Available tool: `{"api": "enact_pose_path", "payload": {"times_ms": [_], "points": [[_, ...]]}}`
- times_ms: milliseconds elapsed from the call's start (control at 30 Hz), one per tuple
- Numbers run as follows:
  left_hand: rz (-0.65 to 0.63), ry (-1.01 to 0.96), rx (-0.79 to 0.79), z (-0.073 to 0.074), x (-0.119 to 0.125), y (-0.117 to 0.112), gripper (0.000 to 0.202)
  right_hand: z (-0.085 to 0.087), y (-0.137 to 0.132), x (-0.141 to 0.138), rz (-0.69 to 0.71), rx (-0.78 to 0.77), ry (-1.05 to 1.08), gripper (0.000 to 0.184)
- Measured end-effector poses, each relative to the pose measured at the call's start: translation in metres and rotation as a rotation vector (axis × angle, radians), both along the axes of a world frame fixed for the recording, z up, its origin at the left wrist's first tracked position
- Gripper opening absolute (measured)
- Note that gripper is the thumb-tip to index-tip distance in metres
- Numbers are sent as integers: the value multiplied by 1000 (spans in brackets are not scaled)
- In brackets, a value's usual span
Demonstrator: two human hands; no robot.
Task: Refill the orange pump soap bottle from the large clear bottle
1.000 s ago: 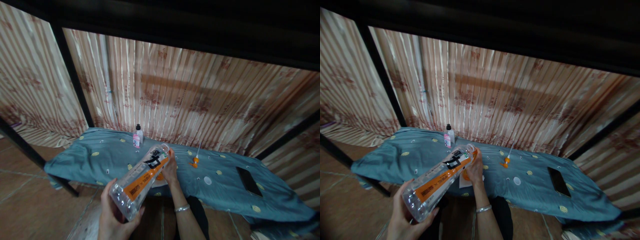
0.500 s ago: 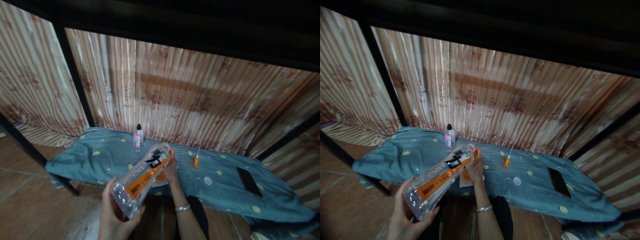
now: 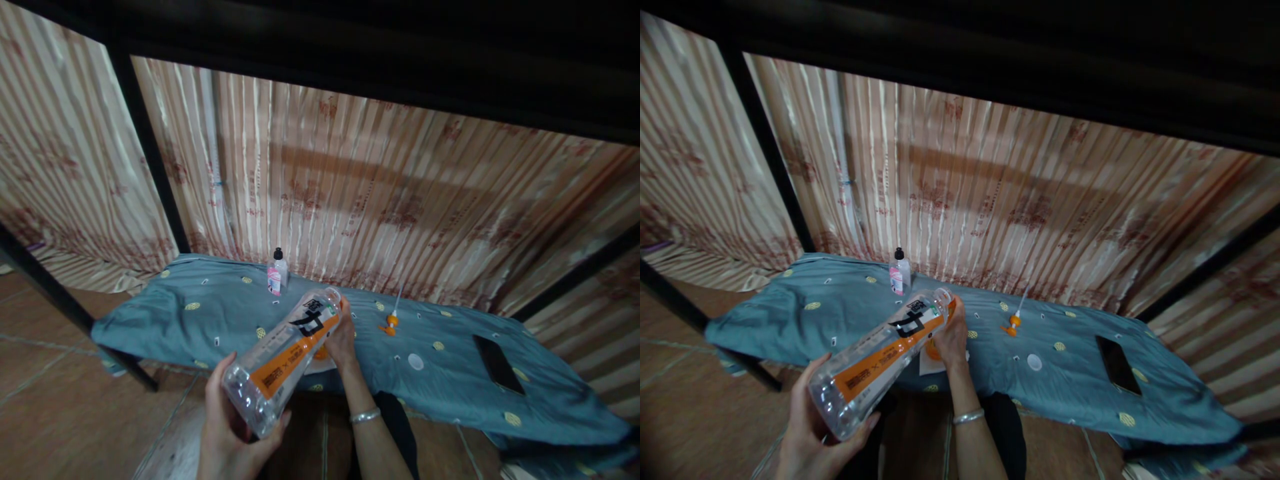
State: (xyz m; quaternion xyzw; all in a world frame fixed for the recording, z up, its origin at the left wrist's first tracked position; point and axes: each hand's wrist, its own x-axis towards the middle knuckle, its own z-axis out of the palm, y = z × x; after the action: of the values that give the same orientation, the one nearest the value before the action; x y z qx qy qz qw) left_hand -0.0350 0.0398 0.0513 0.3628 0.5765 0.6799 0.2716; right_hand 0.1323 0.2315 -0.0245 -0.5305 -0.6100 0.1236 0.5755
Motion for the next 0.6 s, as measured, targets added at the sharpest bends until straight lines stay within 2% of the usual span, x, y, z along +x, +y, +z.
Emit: {"api": "enact_pose_path", "payload": {"times_ms": [267,600], "points": [[-25,-82,-17,3,2,-1,92,1,-1,1,15,4,-5,61],[-13,-63,-6,6,3,0,85,-2,-1,1,9,16,-32,63]]}}
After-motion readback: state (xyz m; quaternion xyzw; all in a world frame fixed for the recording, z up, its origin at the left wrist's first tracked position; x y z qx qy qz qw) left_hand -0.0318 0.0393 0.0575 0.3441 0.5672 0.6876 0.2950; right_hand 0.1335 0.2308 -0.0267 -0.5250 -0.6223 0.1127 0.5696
